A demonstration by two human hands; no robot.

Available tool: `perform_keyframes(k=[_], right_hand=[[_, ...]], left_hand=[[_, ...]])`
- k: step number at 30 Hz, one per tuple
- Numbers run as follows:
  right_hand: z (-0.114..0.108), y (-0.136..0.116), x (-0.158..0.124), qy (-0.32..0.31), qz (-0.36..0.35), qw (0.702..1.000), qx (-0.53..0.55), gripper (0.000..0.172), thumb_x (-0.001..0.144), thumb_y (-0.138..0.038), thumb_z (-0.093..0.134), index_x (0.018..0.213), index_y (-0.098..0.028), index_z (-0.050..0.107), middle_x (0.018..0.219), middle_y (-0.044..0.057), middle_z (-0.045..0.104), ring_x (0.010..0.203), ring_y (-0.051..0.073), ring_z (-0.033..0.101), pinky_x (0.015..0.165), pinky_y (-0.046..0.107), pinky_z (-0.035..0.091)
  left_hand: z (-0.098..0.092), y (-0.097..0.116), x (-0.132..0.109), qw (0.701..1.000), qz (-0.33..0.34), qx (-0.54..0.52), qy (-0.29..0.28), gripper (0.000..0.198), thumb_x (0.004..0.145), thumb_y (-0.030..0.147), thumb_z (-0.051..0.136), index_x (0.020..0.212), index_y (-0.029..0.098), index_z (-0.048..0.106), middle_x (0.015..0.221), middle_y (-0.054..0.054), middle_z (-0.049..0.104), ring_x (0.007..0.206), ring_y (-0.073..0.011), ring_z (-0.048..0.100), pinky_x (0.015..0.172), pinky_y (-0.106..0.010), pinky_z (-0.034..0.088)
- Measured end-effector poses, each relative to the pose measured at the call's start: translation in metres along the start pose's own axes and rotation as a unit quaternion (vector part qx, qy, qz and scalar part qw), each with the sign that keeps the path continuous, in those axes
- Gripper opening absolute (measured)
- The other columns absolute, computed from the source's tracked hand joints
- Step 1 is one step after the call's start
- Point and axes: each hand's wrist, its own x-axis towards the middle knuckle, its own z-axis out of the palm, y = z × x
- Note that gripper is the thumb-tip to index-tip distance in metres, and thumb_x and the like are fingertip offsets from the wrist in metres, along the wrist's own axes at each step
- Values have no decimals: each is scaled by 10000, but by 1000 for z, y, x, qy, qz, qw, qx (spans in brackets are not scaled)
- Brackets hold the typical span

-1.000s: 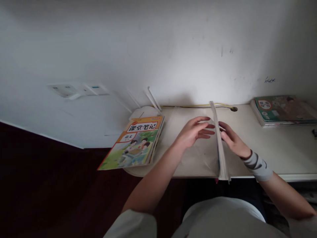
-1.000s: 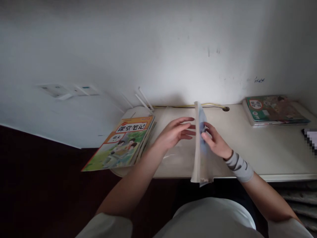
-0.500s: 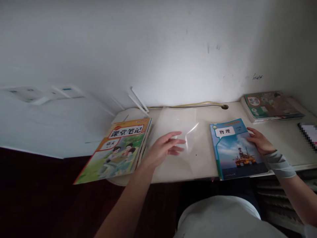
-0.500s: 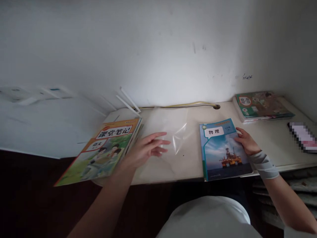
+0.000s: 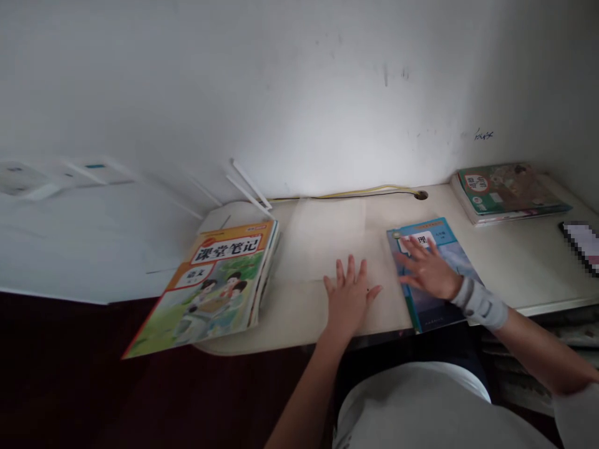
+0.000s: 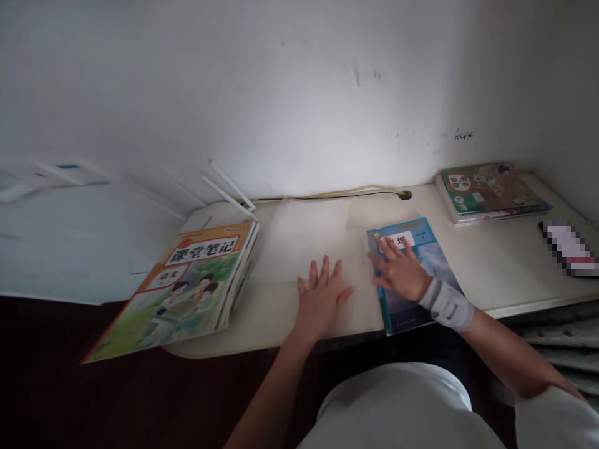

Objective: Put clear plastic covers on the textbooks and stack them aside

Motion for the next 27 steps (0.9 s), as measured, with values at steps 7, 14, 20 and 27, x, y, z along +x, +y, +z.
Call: perform_keyframes(k=[7, 14, 20, 27], right_hand=[[33, -11, 27, -95, 29, 994, -52, 557, 879, -448, 414, 1347, -146, 409, 1454, 169, 295, 1334, 347, 248, 1007, 650, 178], [26, -3, 26, -121, 42, 989, -78, 529, 897, -382, 353, 1371, -148, 370, 1475, 145, 255, 1350, 321, 220, 1017, 634, 183], [26, 4, 32, -122, 66, 987, -77, 516, 905, -370, 342, 1373, -154, 368, 1475, 140, 259, 1353, 310, 219, 1022, 625, 180], [24, 24, 14, -87, 48, 992, -80, 546, 918, -475, 303, 1382, -194, 363, 1468, 122, 288, 1347, 310, 235, 1046, 562, 184]], left_hand=[[23, 2, -6, 997, -10, 35, -73, 625, 885, 535, 286, 1414, 204, 290, 1493, -116, 215, 1360, -386, 140, 1015, -664, 128], [23, 2, -7, 995, -8, 71, -65, 624, 891, 553, 230, 1419, 222, 272, 1500, -79, 209, 1369, -356, 134, 1036, -630, 137], [25, 1, 8, 996, 10, 73, -55, 621, 890, 559, 234, 1414, 228, 284, 1495, -84, 225, 1364, -366, 146, 1021, -650, 142], [26, 0, 17, 997, 17, 65, -26, 613, 886, 553, 275, 1390, 211, 341, 1477, -115, 269, 1353, -388, 167, 1012, -661, 152]])
